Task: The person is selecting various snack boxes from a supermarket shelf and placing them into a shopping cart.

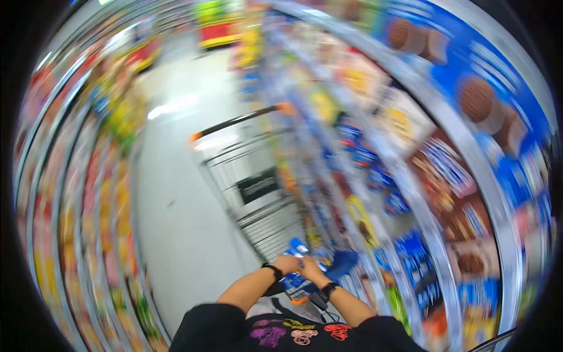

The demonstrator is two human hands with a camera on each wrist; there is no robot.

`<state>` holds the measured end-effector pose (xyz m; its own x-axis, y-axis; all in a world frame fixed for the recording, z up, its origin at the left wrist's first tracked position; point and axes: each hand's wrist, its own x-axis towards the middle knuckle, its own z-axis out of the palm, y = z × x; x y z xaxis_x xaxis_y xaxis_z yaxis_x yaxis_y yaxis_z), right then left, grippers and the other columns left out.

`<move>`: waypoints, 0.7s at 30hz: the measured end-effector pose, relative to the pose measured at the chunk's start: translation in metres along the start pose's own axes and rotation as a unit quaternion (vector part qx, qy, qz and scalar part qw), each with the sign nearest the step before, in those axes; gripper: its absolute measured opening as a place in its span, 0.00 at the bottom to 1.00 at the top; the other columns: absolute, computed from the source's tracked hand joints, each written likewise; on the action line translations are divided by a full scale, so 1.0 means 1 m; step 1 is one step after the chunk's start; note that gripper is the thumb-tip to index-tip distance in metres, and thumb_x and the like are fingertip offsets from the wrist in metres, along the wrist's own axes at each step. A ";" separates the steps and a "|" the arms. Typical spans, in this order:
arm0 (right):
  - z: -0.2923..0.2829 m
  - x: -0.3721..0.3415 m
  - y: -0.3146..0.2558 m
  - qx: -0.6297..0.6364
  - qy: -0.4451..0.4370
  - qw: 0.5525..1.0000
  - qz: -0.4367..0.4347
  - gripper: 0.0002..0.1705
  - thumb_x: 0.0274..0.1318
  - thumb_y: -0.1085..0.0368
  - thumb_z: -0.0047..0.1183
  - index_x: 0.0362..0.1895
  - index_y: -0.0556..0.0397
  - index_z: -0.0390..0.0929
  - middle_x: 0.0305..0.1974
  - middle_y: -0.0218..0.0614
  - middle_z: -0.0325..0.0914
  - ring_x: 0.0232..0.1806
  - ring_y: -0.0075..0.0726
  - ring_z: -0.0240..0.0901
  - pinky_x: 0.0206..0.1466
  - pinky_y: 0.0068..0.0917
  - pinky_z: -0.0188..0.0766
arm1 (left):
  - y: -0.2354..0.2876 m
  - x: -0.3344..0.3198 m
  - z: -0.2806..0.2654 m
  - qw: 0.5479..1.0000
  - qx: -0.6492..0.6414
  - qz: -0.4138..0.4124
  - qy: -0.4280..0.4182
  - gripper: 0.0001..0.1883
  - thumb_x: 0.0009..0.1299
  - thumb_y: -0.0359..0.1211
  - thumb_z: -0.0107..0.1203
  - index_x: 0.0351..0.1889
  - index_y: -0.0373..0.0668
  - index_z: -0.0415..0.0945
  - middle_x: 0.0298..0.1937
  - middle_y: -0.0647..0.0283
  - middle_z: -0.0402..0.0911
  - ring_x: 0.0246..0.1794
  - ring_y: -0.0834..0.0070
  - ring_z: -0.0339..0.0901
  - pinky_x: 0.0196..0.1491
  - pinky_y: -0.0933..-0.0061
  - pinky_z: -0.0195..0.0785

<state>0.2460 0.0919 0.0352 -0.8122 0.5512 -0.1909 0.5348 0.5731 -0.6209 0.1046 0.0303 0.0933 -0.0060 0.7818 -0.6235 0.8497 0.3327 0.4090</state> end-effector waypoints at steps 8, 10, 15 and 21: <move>-0.042 -0.063 -0.044 0.184 0.195 0.963 -0.025 0.18 0.46 0.62 0.52 0.43 0.55 0.76 0.44 0.49 0.76 0.47 0.50 0.73 0.49 0.42 0.69 | 0.183 -0.072 -0.096 0.882 0.397 0.214 0.135 0.20 0.60 0.40 0.51 0.52 0.46 0.74 0.46 0.56 0.80 0.44 0.59 0.77 0.48 0.53 0.64; -0.063 -0.075 -0.042 0.190 0.249 0.945 -0.098 0.23 0.45 0.65 0.54 0.49 0.57 0.73 0.47 0.47 0.75 0.49 0.45 0.72 0.50 0.38 0.69 | 0.241 -0.113 -0.105 0.827 0.390 0.346 0.210 0.20 0.61 0.38 0.50 0.52 0.45 0.73 0.46 0.56 0.79 0.43 0.57 0.77 0.47 0.54 0.66; -0.147 -0.171 -0.040 0.112 0.357 0.918 -0.133 0.23 0.46 0.66 0.53 0.50 0.59 0.72 0.47 0.49 0.75 0.50 0.45 0.71 0.55 0.35 0.66 | 0.368 -0.205 -0.089 0.725 0.235 0.605 0.230 0.18 0.61 0.32 0.51 0.51 0.43 0.72 0.43 0.54 0.79 0.42 0.56 0.76 0.44 0.58 0.68; -0.240 -0.373 -0.050 0.089 0.535 0.835 -0.099 0.22 0.50 0.63 0.51 0.50 0.58 0.71 0.49 0.52 0.73 0.52 0.47 0.69 0.57 0.38 0.63 | 0.489 -0.270 -0.030 0.582 0.069 0.785 0.201 0.18 0.59 0.27 0.54 0.49 0.41 0.74 0.43 0.53 0.79 0.42 0.57 0.77 0.46 0.63 0.69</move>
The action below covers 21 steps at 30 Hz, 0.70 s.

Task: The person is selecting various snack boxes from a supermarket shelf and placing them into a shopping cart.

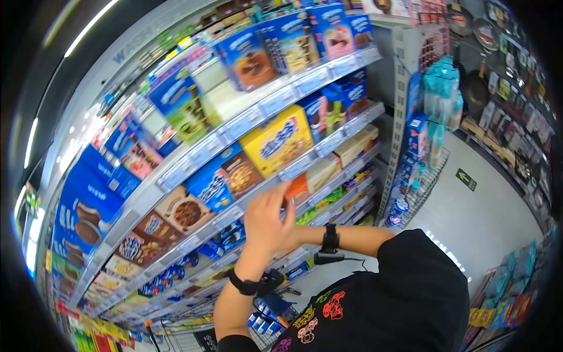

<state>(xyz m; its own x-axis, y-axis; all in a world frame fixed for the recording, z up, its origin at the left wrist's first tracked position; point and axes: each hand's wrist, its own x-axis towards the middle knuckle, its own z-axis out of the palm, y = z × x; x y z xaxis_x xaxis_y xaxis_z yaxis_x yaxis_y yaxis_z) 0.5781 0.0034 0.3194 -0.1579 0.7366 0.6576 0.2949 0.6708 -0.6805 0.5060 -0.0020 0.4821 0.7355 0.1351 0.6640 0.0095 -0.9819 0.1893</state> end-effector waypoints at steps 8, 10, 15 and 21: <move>-0.204 0.016 -0.099 -0.295 0.288 0.911 -0.012 0.07 0.50 0.66 0.51 0.32 0.54 0.78 0.30 0.42 0.77 0.34 0.46 0.75 0.39 0.37 0.69 | 0.005 0.150 0.025 0.973 -0.008 0.129 0.190 0.17 0.58 0.25 0.51 0.48 0.37 0.72 0.43 0.54 0.77 0.44 0.62 0.75 0.49 0.66 0.67; -0.239 0.025 -0.123 -0.416 0.344 0.837 -0.090 0.07 0.46 0.70 0.54 0.33 0.53 0.79 0.31 0.40 0.77 0.29 0.41 0.74 0.32 0.31 0.69 | -0.005 0.187 0.035 0.964 0.034 0.167 0.206 0.22 0.57 0.32 0.55 0.52 0.41 0.70 0.47 0.54 0.74 0.51 0.58 0.70 0.53 0.59 0.61; -0.303 0.068 -0.147 -0.580 0.370 0.671 -0.278 0.06 0.39 0.66 0.55 0.25 0.51 0.75 0.29 0.36 0.73 0.37 0.44 0.69 0.39 0.37 0.67 | -0.029 0.256 0.062 0.938 0.193 0.059 0.283 0.29 0.57 0.44 0.57 0.56 0.41 0.67 0.62 0.51 0.59 0.60 0.52 0.58 0.60 0.49 0.47; -0.355 0.103 -0.181 -0.673 0.310 0.606 -0.289 0.13 0.40 0.65 0.55 0.35 0.51 0.78 0.33 0.38 0.76 0.40 0.41 0.70 0.43 0.38 0.65 | -0.044 0.266 0.070 0.934 0.259 0.005 0.247 0.35 0.59 0.51 0.54 0.60 0.39 0.62 0.62 0.47 0.58 0.61 0.46 0.55 0.60 0.45 0.46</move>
<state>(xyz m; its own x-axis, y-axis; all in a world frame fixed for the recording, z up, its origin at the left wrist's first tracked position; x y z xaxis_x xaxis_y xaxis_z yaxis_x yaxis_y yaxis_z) 0.8431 -0.0729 0.6249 -0.3397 -0.0409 0.9396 0.9268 -0.1844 0.3270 0.7489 0.0680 0.5998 0.3355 0.0447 0.9410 0.4249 -0.8987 -0.1088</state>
